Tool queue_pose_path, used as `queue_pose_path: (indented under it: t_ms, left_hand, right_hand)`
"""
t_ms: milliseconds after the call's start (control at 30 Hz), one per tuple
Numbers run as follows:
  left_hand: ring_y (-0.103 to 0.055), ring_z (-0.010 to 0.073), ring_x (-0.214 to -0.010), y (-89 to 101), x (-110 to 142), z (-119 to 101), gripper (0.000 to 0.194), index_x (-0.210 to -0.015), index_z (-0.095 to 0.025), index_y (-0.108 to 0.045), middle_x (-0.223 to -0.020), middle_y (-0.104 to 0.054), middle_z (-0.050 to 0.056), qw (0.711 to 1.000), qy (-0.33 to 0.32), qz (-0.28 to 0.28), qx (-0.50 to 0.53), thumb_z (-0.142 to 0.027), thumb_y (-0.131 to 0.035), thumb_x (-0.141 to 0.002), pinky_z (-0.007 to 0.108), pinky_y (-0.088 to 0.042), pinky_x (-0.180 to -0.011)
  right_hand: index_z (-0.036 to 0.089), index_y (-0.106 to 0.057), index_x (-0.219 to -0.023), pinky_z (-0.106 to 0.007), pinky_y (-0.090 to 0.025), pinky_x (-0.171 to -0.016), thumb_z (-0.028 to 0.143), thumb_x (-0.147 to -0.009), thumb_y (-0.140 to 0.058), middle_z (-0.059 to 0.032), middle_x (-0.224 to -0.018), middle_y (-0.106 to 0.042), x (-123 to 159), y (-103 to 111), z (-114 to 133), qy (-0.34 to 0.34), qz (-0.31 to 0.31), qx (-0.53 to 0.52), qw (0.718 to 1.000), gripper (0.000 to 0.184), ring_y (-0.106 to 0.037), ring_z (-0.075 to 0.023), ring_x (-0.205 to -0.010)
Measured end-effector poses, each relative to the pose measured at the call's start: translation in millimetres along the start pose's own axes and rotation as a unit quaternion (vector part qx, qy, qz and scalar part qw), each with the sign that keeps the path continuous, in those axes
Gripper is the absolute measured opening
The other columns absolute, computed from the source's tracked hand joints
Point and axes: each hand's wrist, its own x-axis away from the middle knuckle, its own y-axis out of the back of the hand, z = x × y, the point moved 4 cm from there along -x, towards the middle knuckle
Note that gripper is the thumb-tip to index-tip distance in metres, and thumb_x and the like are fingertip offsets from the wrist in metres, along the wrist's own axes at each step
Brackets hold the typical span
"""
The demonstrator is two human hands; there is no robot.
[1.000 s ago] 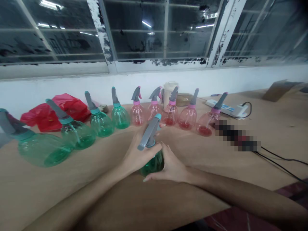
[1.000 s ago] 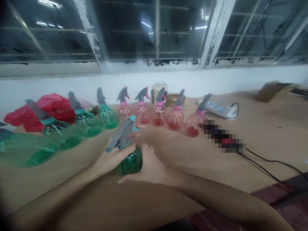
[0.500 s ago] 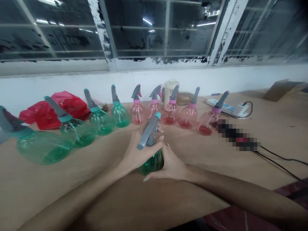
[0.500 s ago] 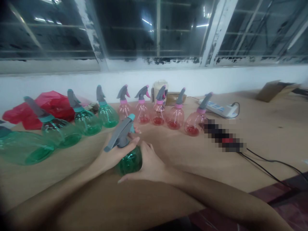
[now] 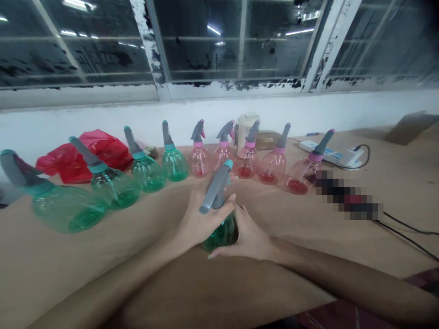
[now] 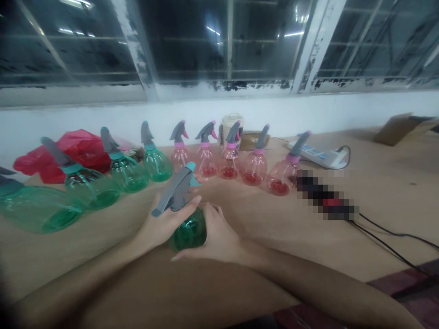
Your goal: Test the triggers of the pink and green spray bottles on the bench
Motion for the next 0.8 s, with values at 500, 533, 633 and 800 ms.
queue_pose_path:
  t_ms: [500,533,633,800]
  left_hand:
    - [-0.066,0.0163,-0.067,-1.3,6.9,-6.6,0.024,-0.104,-0.021,-0.058,-0.075,-0.069,-0.001,0.999,0.008,-0.032,0.007,-0.027,-0.057,-0.081,0.030,-0.054,-0.068]
    - [-0.067,0.0163,-0.067,-1.4,6.8,-6.2,0.025,-0.105,-0.021,-0.058,-0.076,-0.069,-0.001,0.999,0.008,-0.031,0.006,-0.027,-0.057,-0.081,0.030,-0.054,-0.068]
    - [-0.068,0.0175,-0.070,-1.9,6.2,-4.2,0.025,-0.105,-0.021,-0.057,-0.078,-0.070,0.000,1.000,0.008,-0.024,0.000,-0.028,-0.057,-0.081,0.032,-0.054,-0.070]
    - [-0.069,0.0194,-0.078,-0.3,3.7,-3.4,0.022,-0.101,-0.022,-0.057,-0.084,-0.071,0.000,1.000,-0.002,-0.017,-0.004,-0.027,-0.058,-0.080,0.032,-0.054,-0.074]
  right_hand:
    - [0.023,-0.023,-0.143,-0.057,-0.029,-0.106,0.064,-0.051,-0.079,-0.0148,-0.137,-0.045,1.4,-1.6,-4.2,-0.005,0.008,0.013,1.000,0.115,-0.037,-0.0373,-0.130]
    - [0.023,-0.023,-0.143,-0.058,-0.029,-0.106,0.063,-0.052,-0.078,-0.0149,-0.137,-0.045,1.7,-1.6,-4.4,-0.008,0.011,0.014,1.000,0.114,-0.037,-0.0372,-0.130]
    - [0.022,-0.024,-0.142,-0.058,-0.028,-0.107,0.064,-0.053,-0.078,-0.0151,-0.136,-0.046,2.2,-0.8,-4.9,-0.022,0.012,0.016,1.000,0.112,-0.037,-0.0370,-0.130]
    - [0.025,-0.023,-0.142,-0.057,-0.027,-0.108,0.061,-0.055,-0.079,-0.0138,-0.140,-0.042,0.9,0.2,-0.4,0.018,0.006,0.010,1.000,0.109,-0.037,-0.0357,-0.131]
